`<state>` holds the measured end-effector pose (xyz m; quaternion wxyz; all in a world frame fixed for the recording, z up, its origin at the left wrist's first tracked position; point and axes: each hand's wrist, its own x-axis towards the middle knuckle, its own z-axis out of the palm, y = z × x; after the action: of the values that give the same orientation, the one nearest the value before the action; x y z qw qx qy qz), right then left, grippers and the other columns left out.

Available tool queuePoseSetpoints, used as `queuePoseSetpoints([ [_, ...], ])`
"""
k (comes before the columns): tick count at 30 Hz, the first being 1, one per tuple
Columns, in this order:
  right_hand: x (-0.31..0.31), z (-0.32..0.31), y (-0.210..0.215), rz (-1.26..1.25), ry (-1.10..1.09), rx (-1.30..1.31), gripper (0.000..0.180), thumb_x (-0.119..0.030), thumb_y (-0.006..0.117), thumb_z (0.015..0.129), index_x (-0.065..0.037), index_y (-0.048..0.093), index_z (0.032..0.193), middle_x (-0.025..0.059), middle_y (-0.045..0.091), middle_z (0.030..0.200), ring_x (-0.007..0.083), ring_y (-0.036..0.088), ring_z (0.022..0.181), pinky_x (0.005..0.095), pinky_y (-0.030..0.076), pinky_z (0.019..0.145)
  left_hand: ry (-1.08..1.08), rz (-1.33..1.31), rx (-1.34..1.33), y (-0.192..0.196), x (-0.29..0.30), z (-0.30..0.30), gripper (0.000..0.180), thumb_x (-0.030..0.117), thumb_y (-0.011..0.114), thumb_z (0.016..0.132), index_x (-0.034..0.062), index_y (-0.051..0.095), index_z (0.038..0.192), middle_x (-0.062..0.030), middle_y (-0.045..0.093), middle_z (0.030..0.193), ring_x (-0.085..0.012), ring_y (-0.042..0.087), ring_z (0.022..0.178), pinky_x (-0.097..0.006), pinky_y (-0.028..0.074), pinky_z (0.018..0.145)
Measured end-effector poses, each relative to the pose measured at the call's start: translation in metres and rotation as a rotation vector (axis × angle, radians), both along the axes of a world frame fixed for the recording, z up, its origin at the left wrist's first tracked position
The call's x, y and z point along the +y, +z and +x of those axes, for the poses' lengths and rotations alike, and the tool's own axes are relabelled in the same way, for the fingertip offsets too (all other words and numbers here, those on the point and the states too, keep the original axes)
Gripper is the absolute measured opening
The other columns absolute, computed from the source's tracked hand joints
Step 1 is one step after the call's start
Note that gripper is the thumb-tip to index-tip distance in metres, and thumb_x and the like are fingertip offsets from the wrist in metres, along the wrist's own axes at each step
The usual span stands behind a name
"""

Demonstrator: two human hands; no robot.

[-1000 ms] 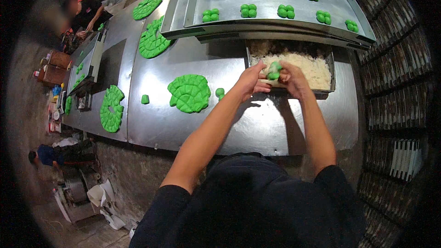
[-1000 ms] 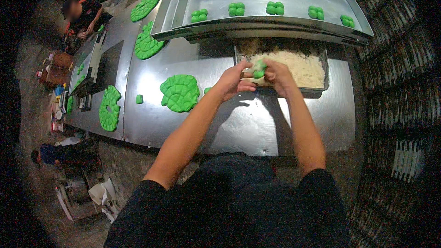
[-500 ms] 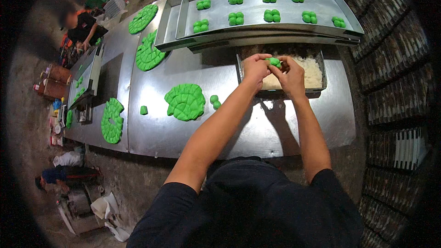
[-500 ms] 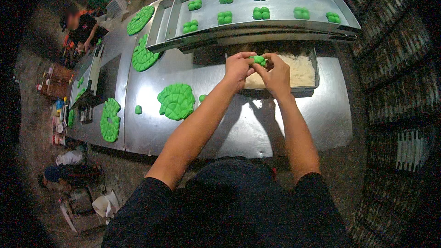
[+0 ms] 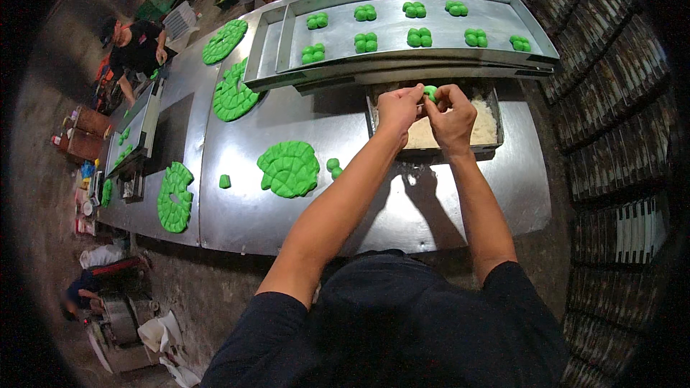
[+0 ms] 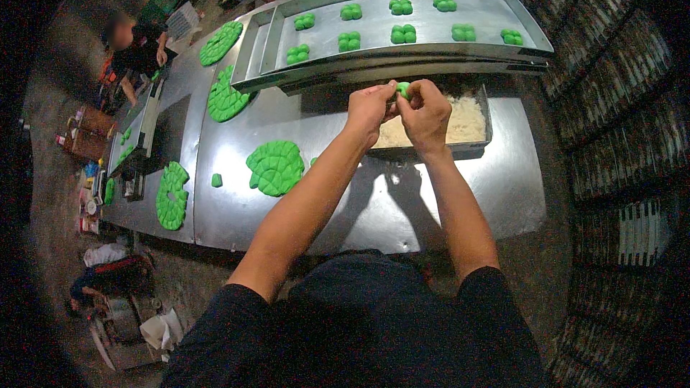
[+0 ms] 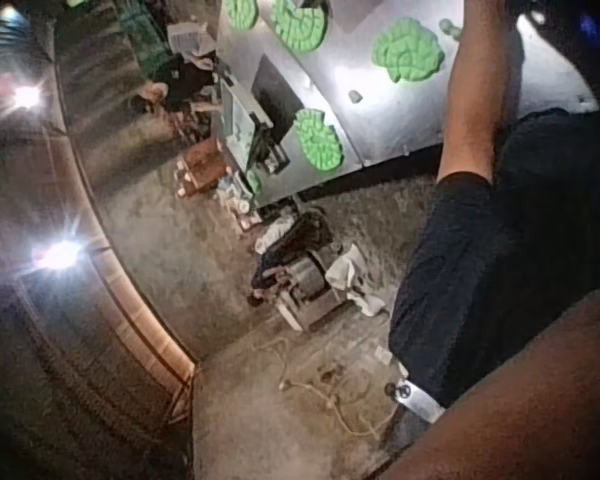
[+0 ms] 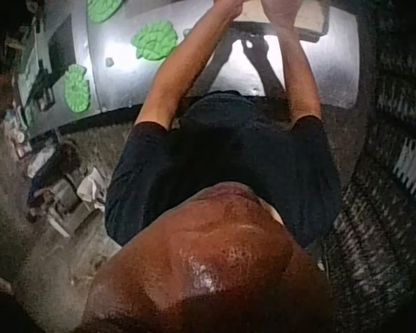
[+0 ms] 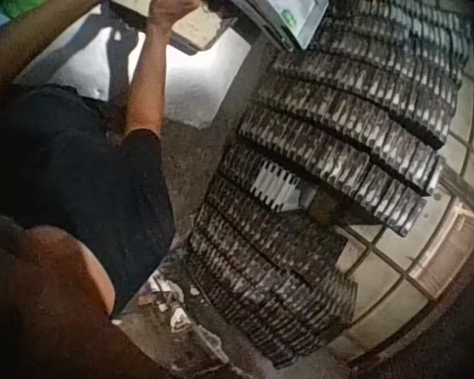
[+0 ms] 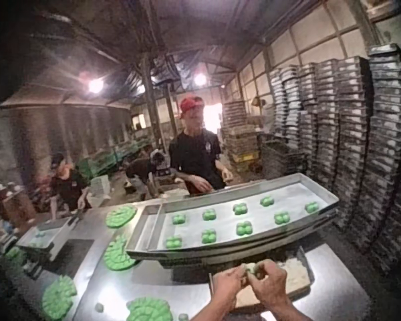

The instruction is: The person repeatedly takes small pieces of green dough, flattens them, fills them with a white granular substance from a tray, and shapes them into small balls. The finished dumplings are placed on a metal tray. Other workers are visible in the background performing similar tasks.

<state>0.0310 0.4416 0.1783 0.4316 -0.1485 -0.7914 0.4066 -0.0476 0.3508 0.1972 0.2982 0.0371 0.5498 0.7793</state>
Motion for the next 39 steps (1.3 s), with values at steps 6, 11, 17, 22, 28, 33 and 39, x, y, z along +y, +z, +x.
queuePoseSetpoints([
  [6, -0.020, 0.010, 0.023, 0.282, 0.028, 0.178, 0.022, 0.000, 0.073, 0.073, -0.003, 0.066, 0.094, 0.0118, 0.061, 0.090, 0.0241, 0.064, 0.078, 0.0348, 0.050, 0.066, 0.042, -0.068, 0.203, 0.004, -0.012, -0.004, 0.021, 0.013, 0.067, 0.095, -0.0060, 0.072, 0.104, -0.0091, 0.072, 0.094, -0.0140, 0.066, 0.078, -0.026, 0.055, 0.069],
  [11, -0.020, 0.012, 0.023, 0.155, -0.030, 0.145, 0.024, 0.000, 0.074, 0.073, -0.005, 0.066, 0.096, 0.0084, 0.060, 0.082, 0.0231, 0.061, 0.074, 0.0338, 0.050, 0.065, -0.067, -0.022, 0.208, 0.029, -0.021, 0.014, 0.027, 0.016, 0.063, 0.099, -0.0083, 0.070, 0.106, -0.0089, 0.071, 0.092, -0.0141, 0.066, 0.078, -0.029, 0.056, 0.072],
  [17, -0.063, 0.033, 0.042, 0.343, 0.054, 0.250, 0.022, 0.004, 0.069, 0.072, -0.005, 0.070, 0.093, 0.0112, 0.064, 0.095, 0.0276, 0.061, 0.086, 0.0366, 0.050, 0.077, -0.048, -0.098, 0.506, 0.036, -0.067, 0.017, 0.020, 0.011, 0.060, 0.096, -0.0020, 0.073, 0.102, -0.0038, 0.068, 0.078, -0.0076, 0.060, 0.067, -0.025, 0.050, 0.060],
  [22, -0.098, 0.058, 0.042, 0.124, 0.097, 0.148, 0.019, -0.004, 0.064, 0.086, -0.002, 0.069, 0.105, 0.0122, 0.065, 0.094, 0.0212, 0.065, 0.083, 0.0311, 0.051, 0.068, -0.273, -0.032, 0.414, 0.032, -0.138, 0.051, 0.048, 0.003, 0.056, 0.096, 0.0043, 0.046, 0.144, -0.0006, 0.068, 0.085, -0.0075, 0.058, 0.069, -0.024, 0.048, 0.062],
  [28, -0.129, 0.126, -0.110, -0.089, 0.329, -0.494, 0.023, -0.009, 0.058, 0.092, -0.001, 0.065, 0.112, 0.0168, 0.064, 0.094, 0.0289, 0.064, 0.085, 0.0380, 0.052, 0.076, -0.249, -0.634, 0.610, -0.093, -0.269, 0.038, 0.025, 0.018, 0.061, 0.093, 0.0011, 0.074, 0.106, -0.0147, 0.074, 0.087, -0.0212, 0.069, 0.077, -0.037, 0.054, 0.077],
  [33, -0.199, 0.096, -0.173, 0.407, 0.517, -0.464, 0.021, -0.013, 0.059, 0.087, -0.011, 0.065, 0.106, 0.0121, 0.059, 0.095, 0.0329, 0.056, 0.089, 0.0441, 0.042, 0.077, 0.406, -1.320, 0.815, -0.149, -0.378, -0.040, 0.036, 0.004, 0.058, 0.087, 0.0084, 0.067, 0.122, -0.0178, 0.063, 0.118, -0.0375, 0.059, 0.110, -0.044, 0.050, 0.096],
  [39, -0.174, 0.049, -0.157, 0.485, 0.315, -0.365, 0.016, -0.011, 0.066, 0.085, -0.006, 0.062, 0.099, 0.0146, 0.058, 0.085, 0.0355, 0.055, 0.081, 0.0466, 0.043, 0.074, 0.240, -1.224, 0.851, -0.178, -0.393, -0.058, 0.039, 0.002, 0.063, 0.084, 0.0083, 0.067, 0.122, -0.0166, 0.063, 0.112, -0.0378, 0.059, 0.107, -0.046, 0.049, 0.096],
])
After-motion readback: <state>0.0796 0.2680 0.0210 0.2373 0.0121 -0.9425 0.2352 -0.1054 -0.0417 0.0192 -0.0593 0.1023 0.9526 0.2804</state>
